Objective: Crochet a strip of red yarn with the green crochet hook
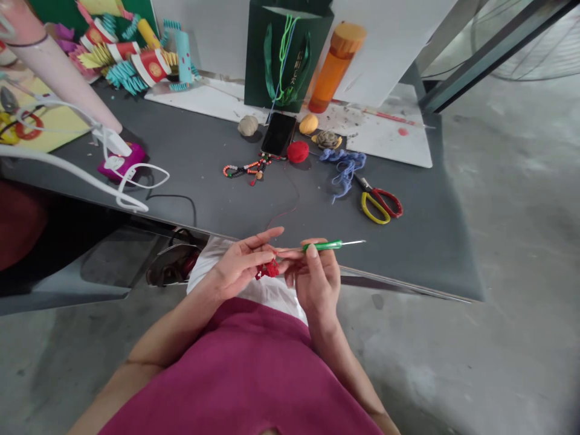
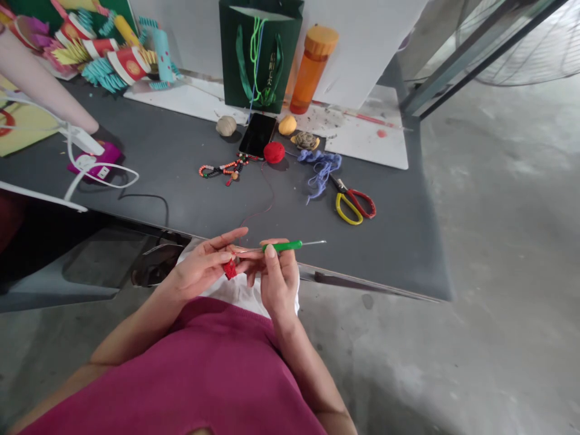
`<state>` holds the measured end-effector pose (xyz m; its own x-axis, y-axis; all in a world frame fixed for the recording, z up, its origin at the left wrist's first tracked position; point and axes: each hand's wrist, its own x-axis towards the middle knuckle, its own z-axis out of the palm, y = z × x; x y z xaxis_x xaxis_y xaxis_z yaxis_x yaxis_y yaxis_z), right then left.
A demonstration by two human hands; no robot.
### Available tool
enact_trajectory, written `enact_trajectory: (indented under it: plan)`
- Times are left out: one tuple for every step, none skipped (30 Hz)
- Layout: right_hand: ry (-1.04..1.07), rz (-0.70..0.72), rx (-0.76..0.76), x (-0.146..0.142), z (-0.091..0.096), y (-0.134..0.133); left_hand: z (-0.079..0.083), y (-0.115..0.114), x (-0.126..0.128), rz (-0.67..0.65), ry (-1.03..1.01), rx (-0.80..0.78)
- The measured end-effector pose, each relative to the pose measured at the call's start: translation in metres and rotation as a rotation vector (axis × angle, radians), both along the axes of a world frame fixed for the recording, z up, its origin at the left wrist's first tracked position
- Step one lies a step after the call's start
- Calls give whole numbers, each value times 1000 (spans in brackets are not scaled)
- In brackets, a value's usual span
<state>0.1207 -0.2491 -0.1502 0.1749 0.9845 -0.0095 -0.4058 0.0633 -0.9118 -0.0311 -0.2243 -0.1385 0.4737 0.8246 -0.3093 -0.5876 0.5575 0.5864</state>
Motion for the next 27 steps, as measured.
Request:
enact_trajectory:
  plan:
    - [29, 19, -8, -1, 0, 1, 0, 0, 1, -6, -9, 7]
    - [44, 32, -8, -3, -1, 1, 1, -1, 2, -4, -10, 14]
    - [44, 31, 4, -5, -1, 1, 1, -1, 4, 5, -2, 23]
    - [26, 16, 26, -8, -2, 1, 1, -1, 5, 21, 14, 30]
    - [-10, -12, 57, -10, -3, 0, 2, -2, 6, 43, 34, 36]
    - [-65, -49, 95, -11, -4, -1, 2, -3, 8, 69, 51, 40]
    - [-138, -90, 139, -12, -6, -2, 2, -4, 9, 100, 64, 42]
    - [-231, -127, 195, -11, -7, -2, 2, -4, 10, 132, 72, 44]
    - [-337, -162, 263, -10, -8, -3, 2, -5, 11, 162, 78, 45]
    - [-448, -187, 342, -9, -9, -3, 2, -6, 11, 189, 81, 47]
    - [-551, -205, 427, -7, -11, -3, 2, -6, 12, 209, 83, 46]
    - [-635, -219, 506, -5, -12, -2, 2, -7, 13, 219, 83, 42]
    - [-690, -228, 563, -4, -12, -2, 2, -7, 13, 217, 83, 34]
    - [-706, -236, 587, -4, -13, -2, 1, -7, 13, 210, 83, 24]
    - [-686, -240, 572, -5, -13, -2, 1, -7, 13, 201, 83, 13]
    - [-643, -241, 525, -6, -13, -3, 1, -6, 13, 194, 82, 0]
    - [-586, -246, 455, -7, -12, -3, 1, -5, 13, 190, 82, -12]
    - [-532, -251, 378, -9, -12, -4, 1, -5, 12, 187, 79, -23]
    - [-492, -258, 308, -10, -11, -5, 1, -4, 12, 185, 75, -33]
    - [-467, -265, 254, -11, -10, -5, 1, -3, 12, 181, 72, -42]
    - [-455, -269, 220, -12, -9, -6, 1, -2, 11, 178, 70, -48]
    - [-440, -271, 203, -12, -8, -6, 2, -1, 10, 175, 72, -48]
    - [-416, -265, 196, -11, -7, -5, 2, -1, 9, 172, 76, -44]
    - [-378, -251, 191, -10, -6, -4, 2, -1, 8, 166, 82, -37]
    - [-325, -227, 177, -8, -5, -3, 1, 0, 6, 156, 85, -29]
    - [-261, -195, 153, -7, -4, -2, 1, 0, 5, 141, 84, -20]
    - [-193, -157, 120, -5, -3, -1, 1, 0, 3, 120, 80, -11]
